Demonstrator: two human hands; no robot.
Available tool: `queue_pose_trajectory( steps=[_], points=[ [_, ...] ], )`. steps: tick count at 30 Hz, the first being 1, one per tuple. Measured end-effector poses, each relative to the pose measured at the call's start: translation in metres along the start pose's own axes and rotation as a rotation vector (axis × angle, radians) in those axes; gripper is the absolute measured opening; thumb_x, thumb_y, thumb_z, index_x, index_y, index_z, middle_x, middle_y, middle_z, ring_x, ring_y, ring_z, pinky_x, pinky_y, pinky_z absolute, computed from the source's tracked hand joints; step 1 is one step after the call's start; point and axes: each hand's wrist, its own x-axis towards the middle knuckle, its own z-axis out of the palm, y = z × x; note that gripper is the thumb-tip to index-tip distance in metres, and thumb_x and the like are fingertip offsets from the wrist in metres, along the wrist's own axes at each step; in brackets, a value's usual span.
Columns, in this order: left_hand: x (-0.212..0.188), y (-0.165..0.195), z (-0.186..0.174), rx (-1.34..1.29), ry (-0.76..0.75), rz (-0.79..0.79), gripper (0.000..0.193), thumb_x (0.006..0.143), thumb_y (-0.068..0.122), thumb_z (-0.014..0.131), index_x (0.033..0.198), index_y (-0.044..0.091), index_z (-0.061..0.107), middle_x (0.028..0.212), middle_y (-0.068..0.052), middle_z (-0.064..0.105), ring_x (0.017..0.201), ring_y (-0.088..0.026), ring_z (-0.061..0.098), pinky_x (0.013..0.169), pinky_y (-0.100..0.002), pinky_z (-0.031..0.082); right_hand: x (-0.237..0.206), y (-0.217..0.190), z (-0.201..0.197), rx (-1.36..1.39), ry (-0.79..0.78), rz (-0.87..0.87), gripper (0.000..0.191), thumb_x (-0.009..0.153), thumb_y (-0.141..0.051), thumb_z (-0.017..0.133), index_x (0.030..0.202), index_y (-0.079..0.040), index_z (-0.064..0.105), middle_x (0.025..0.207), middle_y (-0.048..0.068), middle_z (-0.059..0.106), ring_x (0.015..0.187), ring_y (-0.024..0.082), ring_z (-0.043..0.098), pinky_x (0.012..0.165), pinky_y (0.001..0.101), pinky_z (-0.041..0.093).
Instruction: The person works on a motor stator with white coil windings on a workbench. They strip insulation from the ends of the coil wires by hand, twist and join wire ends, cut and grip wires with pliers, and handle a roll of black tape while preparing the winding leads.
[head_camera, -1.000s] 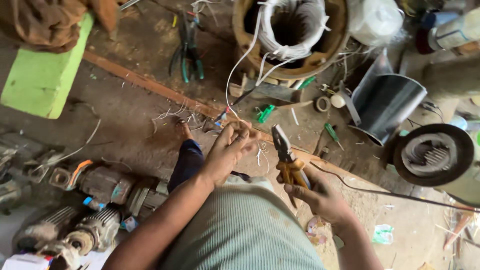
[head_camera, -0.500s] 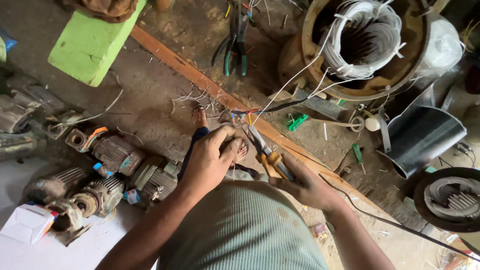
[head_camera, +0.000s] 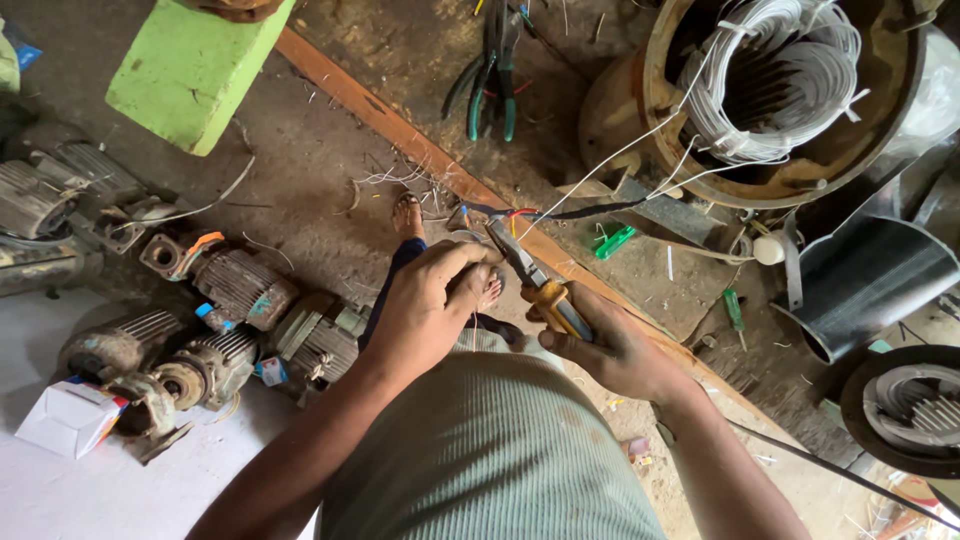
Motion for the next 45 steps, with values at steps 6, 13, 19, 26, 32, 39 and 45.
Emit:
queue_pose_trajectory(
  steps=[6, 13, 19, 26, 32, 39, 45],
  points=[
    [0.001, 0.001, -0.001, -0.003, -0.024, -0.009, 0.013, 0.099, 0.008, 0.060, 0.109, 0.002, 0.067, 0.103, -0.014, 0.073, 0.095, -0.031, 0.072, 0.084, -0.038, 0.056, 0.005, 0.011, 0.004, 0.001, 0.024, 0.153, 0.049, 0.091, -0.021, 0.068, 0.138, -0.011, 0.060, 0.110, 0.005, 0.075, 0.096, 0.013, 0.070, 0.090, 0.0303, 0.057],
    [0.005, -0.001, 0.006, 0.028, 0.001, 0.041, 0.013, 0.099, 0.006, 0.058, 0.108, 0.000, 0.066, 0.104, -0.014, 0.073, 0.095, -0.031, 0.072, 0.086, -0.040, 0.056, 0.015, 0.027, 0.008, 0.244, -0.011, 0.105, 0.063, 0.091, -0.024, 0.070, 0.147, -0.015, 0.042, 0.113, 0.004, 0.073, 0.098, 0.011, 0.071, 0.091, 0.0291, 0.055],
    [0.005, -0.001, 0.013, 0.074, -0.008, 0.054, 0.012, 0.098, 0.005, 0.060, 0.107, 0.001, 0.067, 0.104, -0.014, 0.073, 0.096, -0.032, 0.071, 0.085, -0.040, 0.055, 0.020, 0.035, 0.011, 0.123, 0.009, 0.368, 0.046, 0.094, -0.032, 0.068, 0.137, -0.017, 0.061, 0.090, 0.010, 0.077, 0.081, 0.015, 0.069, 0.074, 0.0357, 0.049],
    [0.001, -0.004, 0.005, 0.201, -0.050, 0.030, 0.010, 0.095, 0.006, 0.063, 0.103, 0.000, 0.064, 0.102, -0.017, 0.068, 0.093, -0.037, 0.069, 0.079, -0.044, 0.055, 0.009, 0.030, 0.016, -0.265, 0.136, 0.174, 0.036, 0.092, -0.034, 0.069, 0.116, -0.008, 0.066, 0.086, 0.011, 0.072, 0.078, 0.029, 0.077, 0.074, 0.0430, 0.058],
    [0.002, -0.008, -0.013, 0.924, -0.106, -0.057, 0.020, 0.084, 0.004, 0.064, 0.099, 0.016, 0.072, 0.103, -0.008, 0.067, 0.102, -0.036, 0.063, 0.087, -0.048, 0.050, -0.059, 0.054, -0.024, -0.595, 0.002, 0.003, 0.047, 0.092, -0.038, 0.064, 0.130, -0.010, 0.060, 0.097, 0.019, 0.072, 0.092, 0.039, 0.068, 0.078, 0.0485, 0.053],
    [0.028, -0.009, 0.061, 0.254, -0.036, 0.293, 0.025, 0.096, 0.011, 0.067, 0.120, 0.007, 0.067, 0.117, -0.013, 0.064, 0.111, -0.033, 0.061, 0.094, -0.045, 0.051, -0.123, 0.131, -0.052, -0.805, 0.661, 0.397, 0.044, 0.093, -0.039, 0.067, 0.122, -0.007, 0.060, 0.109, 0.019, 0.069, 0.100, 0.041, 0.066, 0.084, 0.0492, 0.052],
    [0.023, 0.012, 0.104, 0.212, 0.086, 0.391, 0.016, 0.090, 0.011, 0.077, 0.104, 0.007, 0.070, 0.102, -0.011, 0.066, 0.101, -0.031, 0.064, 0.087, -0.043, 0.051, -0.124, 0.157, -0.071, -0.889, 0.984, 0.254, 0.058, 0.087, -0.033, 0.074, 0.134, -0.005, 0.058, 0.115, 0.020, 0.064, 0.107, 0.041, 0.060, 0.091, 0.0492, 0.050]
  ],
)
